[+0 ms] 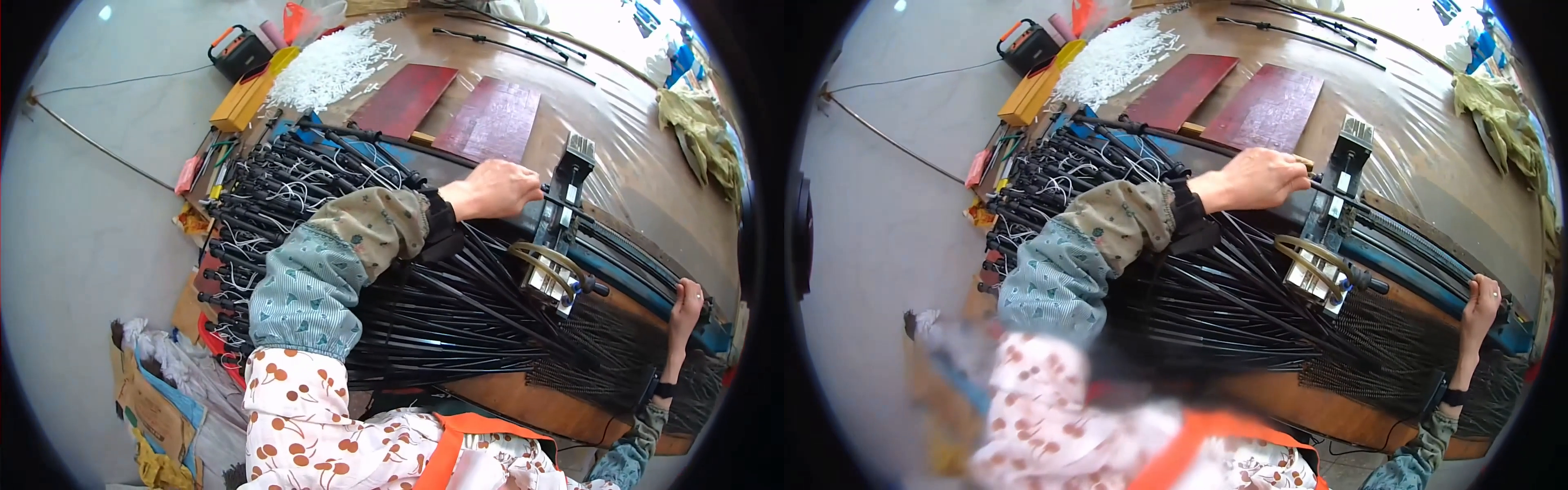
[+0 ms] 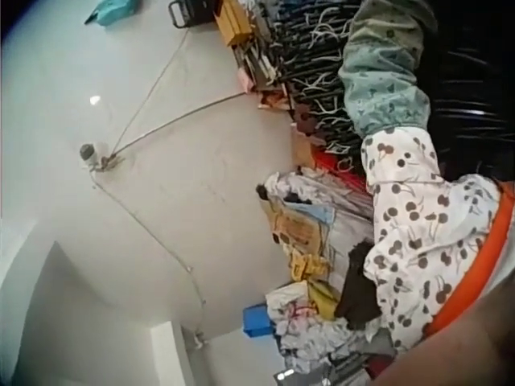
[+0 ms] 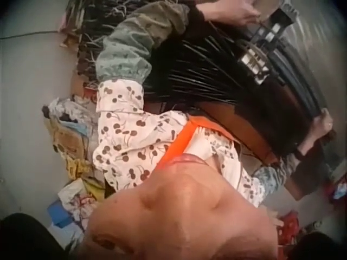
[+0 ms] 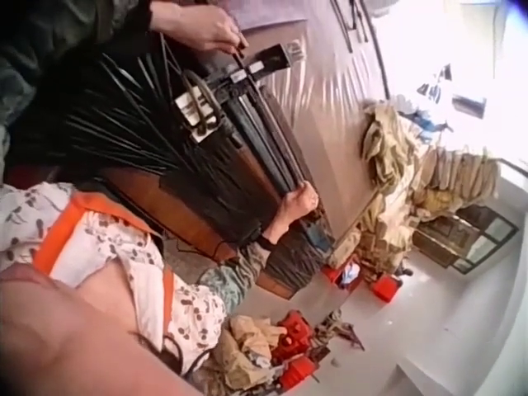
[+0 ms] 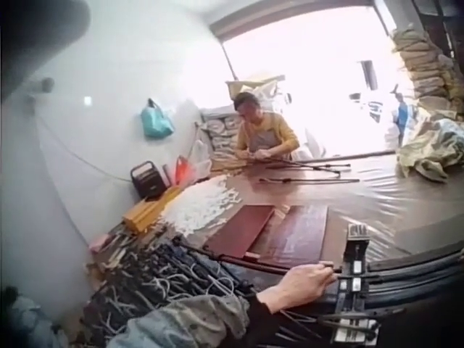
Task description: The person slides a spring onto a rod, inserts the rod into a machine, and pulls a lever. They then remove the rod and place it onto a pile of finished rods.
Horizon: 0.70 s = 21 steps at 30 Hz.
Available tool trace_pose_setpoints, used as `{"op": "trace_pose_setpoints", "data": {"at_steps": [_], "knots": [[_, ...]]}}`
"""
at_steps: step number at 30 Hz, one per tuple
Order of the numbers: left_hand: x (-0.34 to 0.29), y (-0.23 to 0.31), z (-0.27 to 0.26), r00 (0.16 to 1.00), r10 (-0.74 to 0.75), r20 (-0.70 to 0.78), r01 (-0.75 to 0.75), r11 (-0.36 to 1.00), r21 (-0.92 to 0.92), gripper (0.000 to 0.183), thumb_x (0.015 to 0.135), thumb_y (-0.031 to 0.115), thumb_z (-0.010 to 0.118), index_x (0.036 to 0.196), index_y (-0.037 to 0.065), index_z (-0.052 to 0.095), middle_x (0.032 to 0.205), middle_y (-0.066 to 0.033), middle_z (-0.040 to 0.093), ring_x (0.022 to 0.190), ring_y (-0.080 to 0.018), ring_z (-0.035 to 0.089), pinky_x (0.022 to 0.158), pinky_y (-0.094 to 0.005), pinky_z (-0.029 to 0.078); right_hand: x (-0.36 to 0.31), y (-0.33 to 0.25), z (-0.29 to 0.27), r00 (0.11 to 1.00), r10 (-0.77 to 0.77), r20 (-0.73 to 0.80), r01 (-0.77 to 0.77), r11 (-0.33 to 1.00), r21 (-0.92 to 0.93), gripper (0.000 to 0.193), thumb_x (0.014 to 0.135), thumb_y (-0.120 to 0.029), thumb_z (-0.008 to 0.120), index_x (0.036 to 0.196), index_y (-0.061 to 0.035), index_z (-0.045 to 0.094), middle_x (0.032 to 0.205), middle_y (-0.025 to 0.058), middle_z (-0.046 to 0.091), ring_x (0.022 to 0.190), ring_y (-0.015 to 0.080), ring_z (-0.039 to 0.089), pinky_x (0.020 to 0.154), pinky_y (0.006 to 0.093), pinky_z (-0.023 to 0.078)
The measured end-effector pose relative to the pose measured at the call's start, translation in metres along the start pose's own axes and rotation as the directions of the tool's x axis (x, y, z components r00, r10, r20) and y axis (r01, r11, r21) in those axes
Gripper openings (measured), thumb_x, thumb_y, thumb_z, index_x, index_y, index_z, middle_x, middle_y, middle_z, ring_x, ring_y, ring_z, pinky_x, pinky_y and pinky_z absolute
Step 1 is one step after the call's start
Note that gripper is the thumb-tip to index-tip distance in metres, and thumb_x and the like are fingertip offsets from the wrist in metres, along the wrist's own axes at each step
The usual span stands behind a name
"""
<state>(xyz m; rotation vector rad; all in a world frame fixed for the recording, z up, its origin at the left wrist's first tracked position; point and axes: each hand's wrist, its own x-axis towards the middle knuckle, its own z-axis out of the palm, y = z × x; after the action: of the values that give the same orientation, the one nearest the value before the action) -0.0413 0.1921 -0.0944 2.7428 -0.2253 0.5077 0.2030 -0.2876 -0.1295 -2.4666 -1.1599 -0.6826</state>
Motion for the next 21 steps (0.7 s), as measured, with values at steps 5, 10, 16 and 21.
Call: {"op": "trace_pose_setpoints", "data": {"at_steps": [5,10,16,21], "knots": [[-0.009,-0.005,0.01,0.983,0.042,-0.179,-0.057,0.995,-0.079,0.028,0.095,0.031,0.063,0.082,0.007,0.068,0.088,-0.0119,0.069,0.083,-0.0357,0.069,0.073,-0.0468,0.055,0.001,-0.007,-0.002,1.0,0.011,-0.018,-0.011,1.0,0.01,0.011,0.101,-0.01,0.057,0.099,0.0007,0.06,0.091,0.016,0.058,0.09,0.0345,0.058,0.085,0.0413,0.046],[0.003,-0.003,0.004,1.0,-0.002,0.017,0.004,0.995,-0.095,0.024,0.098,0.03,0.061,0.091,0.007,0.064,0.096,-0.0159,0.071,0.087,-0.039,0.067,0.072,-0.0488,0.054,-0.003,-0.038,-0.014,0.997,-0.066,-0.034,0.064,0.997,-0.039,0.019,0.097,-0.007,0.062,0.115,-0.0027,0.068,0.119,0.0133,0.068,0.115,0.0321,0.061,0.103,0.0391,0.044],[0.005,0.008,-0.01,0.978,-0.168,0.127,0.157,0.983,0.095,0.019,0.1,0.029,0.057,0.097,0.011,0.06,0.078,-0.0186,0.067,0.079,-0.043,0.066,0.066,-0.0531,0.051,0.001,-0.154,-0.026,0.979,-0.182,-0.089,0.186,0.982,0.041,0.025,0.09,-0.007,0.07,0.114,-0.0055,0.072,0.108,0.0074,0.073,0.11,0.0268,0.063,0.089,0.0372,0.043],[0.013,0.013,-0.004,0.973,-0.155,0.174,0.142,0.986,0.083,0.019,0.1,0.028,0.057,0.095,0.01,0.058,0.078,-0.0206,0.064,0.079,-0.0438,0.064,0.065,-0.0527,0.049,-0.009,-0.173,-0.022,0.99,-0.138,-0.042,0.143,0.972,0.186,0.022,0.089,-0.014,0.071,0.109,-0.0036,0.072,0.097,0.0072,0.072,0.097,0.0261,0.062,0.082,0.0377,0.042]]}}
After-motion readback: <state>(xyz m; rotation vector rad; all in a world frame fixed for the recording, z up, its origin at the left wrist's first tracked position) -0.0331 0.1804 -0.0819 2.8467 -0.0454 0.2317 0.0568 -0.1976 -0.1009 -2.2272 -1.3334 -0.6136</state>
